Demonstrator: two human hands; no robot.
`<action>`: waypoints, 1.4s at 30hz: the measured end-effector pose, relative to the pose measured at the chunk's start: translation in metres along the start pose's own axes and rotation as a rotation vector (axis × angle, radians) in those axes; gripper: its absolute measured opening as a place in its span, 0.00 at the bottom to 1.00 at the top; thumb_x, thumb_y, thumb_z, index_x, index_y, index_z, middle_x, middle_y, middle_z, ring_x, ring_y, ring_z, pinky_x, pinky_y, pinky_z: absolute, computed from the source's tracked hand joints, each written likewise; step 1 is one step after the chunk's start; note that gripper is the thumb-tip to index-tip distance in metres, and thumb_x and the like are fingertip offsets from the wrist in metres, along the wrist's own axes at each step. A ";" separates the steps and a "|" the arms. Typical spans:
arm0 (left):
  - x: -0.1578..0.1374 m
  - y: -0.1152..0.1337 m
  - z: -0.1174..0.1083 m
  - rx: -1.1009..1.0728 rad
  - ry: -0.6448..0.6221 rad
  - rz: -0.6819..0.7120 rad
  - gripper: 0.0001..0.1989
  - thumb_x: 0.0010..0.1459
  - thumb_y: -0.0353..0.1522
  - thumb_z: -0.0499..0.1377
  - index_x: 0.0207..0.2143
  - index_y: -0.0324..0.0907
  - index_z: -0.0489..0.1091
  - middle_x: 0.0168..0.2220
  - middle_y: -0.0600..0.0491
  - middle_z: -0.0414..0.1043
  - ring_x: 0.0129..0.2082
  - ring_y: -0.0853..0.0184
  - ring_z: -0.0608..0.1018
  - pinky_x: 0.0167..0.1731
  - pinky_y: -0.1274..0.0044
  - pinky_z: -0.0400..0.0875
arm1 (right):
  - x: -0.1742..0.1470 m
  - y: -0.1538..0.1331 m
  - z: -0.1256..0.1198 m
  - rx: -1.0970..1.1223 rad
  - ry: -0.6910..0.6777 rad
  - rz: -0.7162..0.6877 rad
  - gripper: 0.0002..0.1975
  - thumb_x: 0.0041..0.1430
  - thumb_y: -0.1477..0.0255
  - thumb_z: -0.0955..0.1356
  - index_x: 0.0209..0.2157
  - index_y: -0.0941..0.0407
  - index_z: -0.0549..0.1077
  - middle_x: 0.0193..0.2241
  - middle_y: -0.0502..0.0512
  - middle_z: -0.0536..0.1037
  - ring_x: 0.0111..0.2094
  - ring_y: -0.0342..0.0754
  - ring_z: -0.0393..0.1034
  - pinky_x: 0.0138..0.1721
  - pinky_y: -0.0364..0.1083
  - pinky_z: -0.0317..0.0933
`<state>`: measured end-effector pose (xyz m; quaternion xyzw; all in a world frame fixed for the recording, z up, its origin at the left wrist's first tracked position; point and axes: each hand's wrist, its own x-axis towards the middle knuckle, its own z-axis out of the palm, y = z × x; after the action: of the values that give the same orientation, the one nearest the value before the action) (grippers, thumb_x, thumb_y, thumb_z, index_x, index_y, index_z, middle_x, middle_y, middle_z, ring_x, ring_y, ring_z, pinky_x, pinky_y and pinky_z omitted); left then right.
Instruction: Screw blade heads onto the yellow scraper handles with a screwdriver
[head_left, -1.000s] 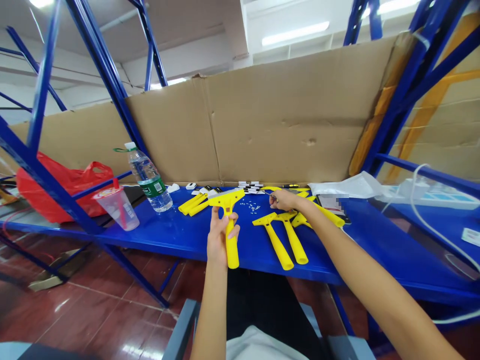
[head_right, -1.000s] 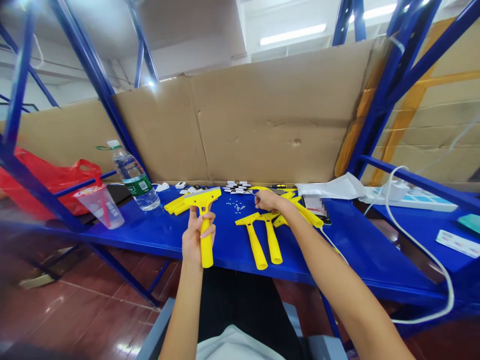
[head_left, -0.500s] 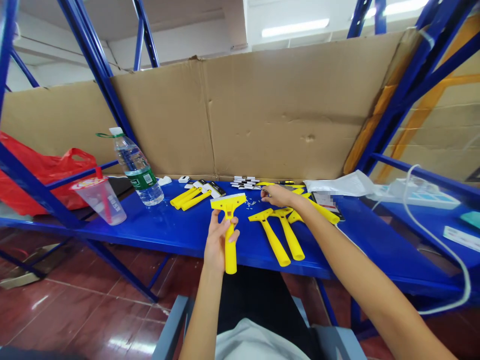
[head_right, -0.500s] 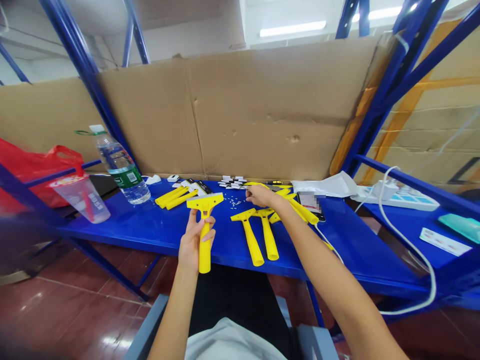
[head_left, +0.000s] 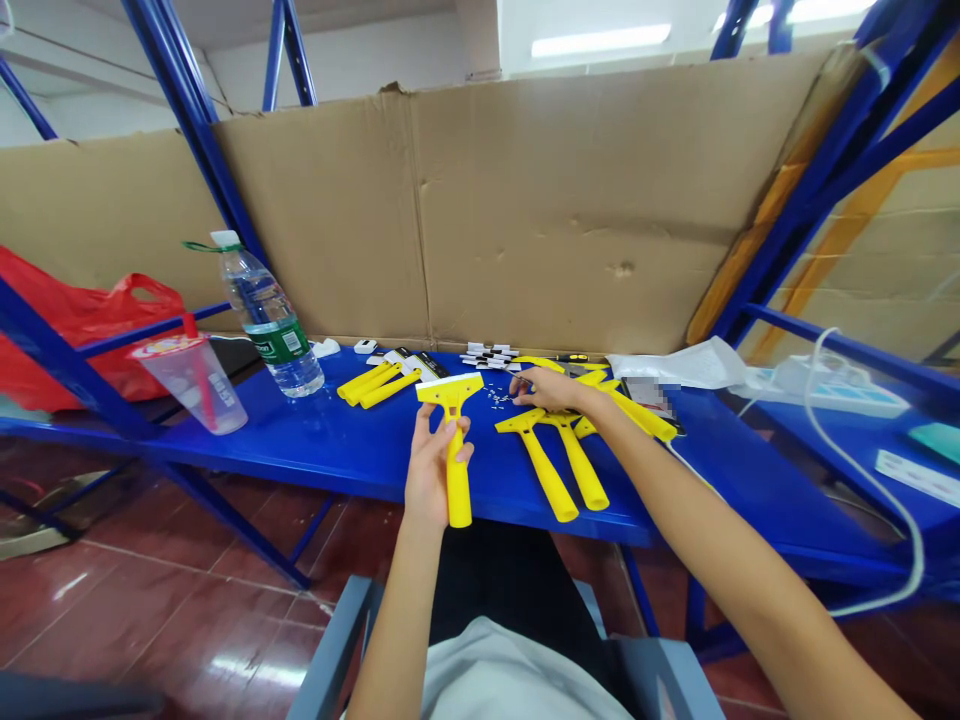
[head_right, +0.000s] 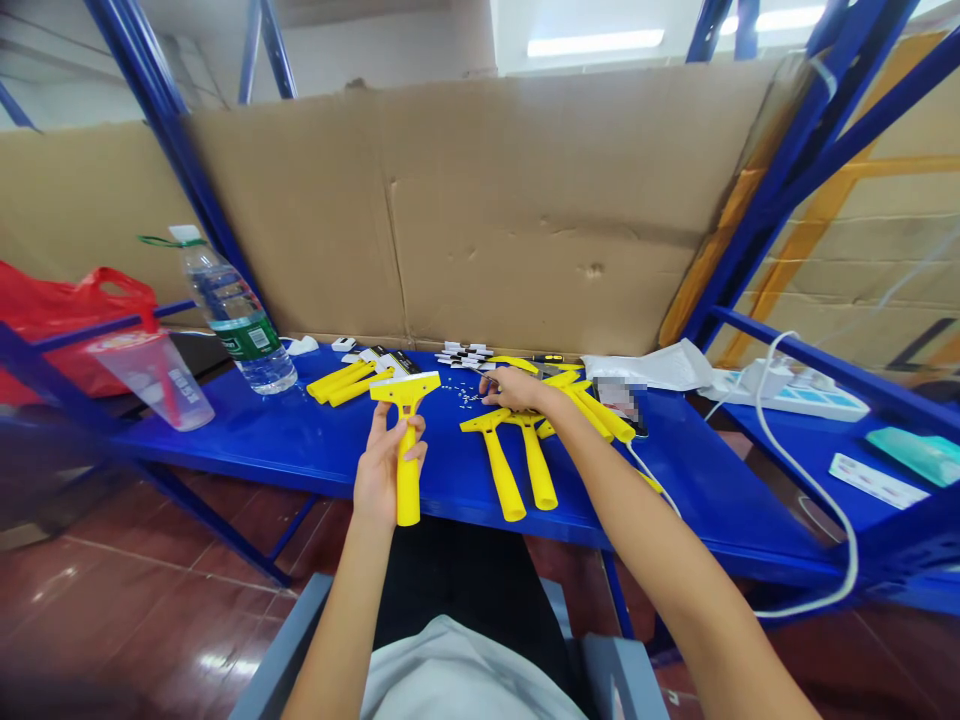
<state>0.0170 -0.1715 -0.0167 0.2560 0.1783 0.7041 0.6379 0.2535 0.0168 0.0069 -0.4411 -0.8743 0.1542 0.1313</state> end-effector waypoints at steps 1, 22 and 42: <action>0.000 0.000 0.000 -0.003 -0.007 0.001 0.26 0.59 0.25 0.72 0.56 0.54 0.72 0.58 0.49 0.72 0.44 0.70 0.80 0.28 0.86 0.67 | 0.000 -0.001 0.000 -0.003 0.013 -0.001 0.06 0.64 0.72 0.76 0.43 0.55 0.80 0.42 0.57 0.86 0.41 0.51 0.80 0.42 0.44 0.69; 0.003 -0.003 -0.003 0.009 -0.035 0.028 0.26 0.58 0.25 0.72 0.54 0.54 0.72 0.55 0.50 0.71 0.43 0.70 0.78 0.27 0.85 0.64 | -0.005 -0.009 -0.005 -0.193 0.118 0.077 0.16 0.63 0.81 0.68 0.49 0.56 0.81 0.43 0.57 0.87 0.43 0.51 0.81 0.43 0.42 0.65; 0.005 -0.002 -0.007 -0.008 -0.049 0.015 0.25 0.56 0.25 0.73 0.52 0.54 0.73 0.55 0.51 0.72 0.43 0.71 0.78 0.27 0.85 0.65 | -0.003 -0.001 -0.006 0.055 -0.043 0.033 0.07 0.62 0.67 0.77 0.40 0.55 0.84 0.41 0.54 0.88 0.31 0.46 0.79 0.34 0.43 0.68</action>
<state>0.0140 -0.1656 -0.0228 0.2719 0.1576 0.7032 0.6378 0.2568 0.0144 0.0124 -0.4482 -0.8650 0.1896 0.1221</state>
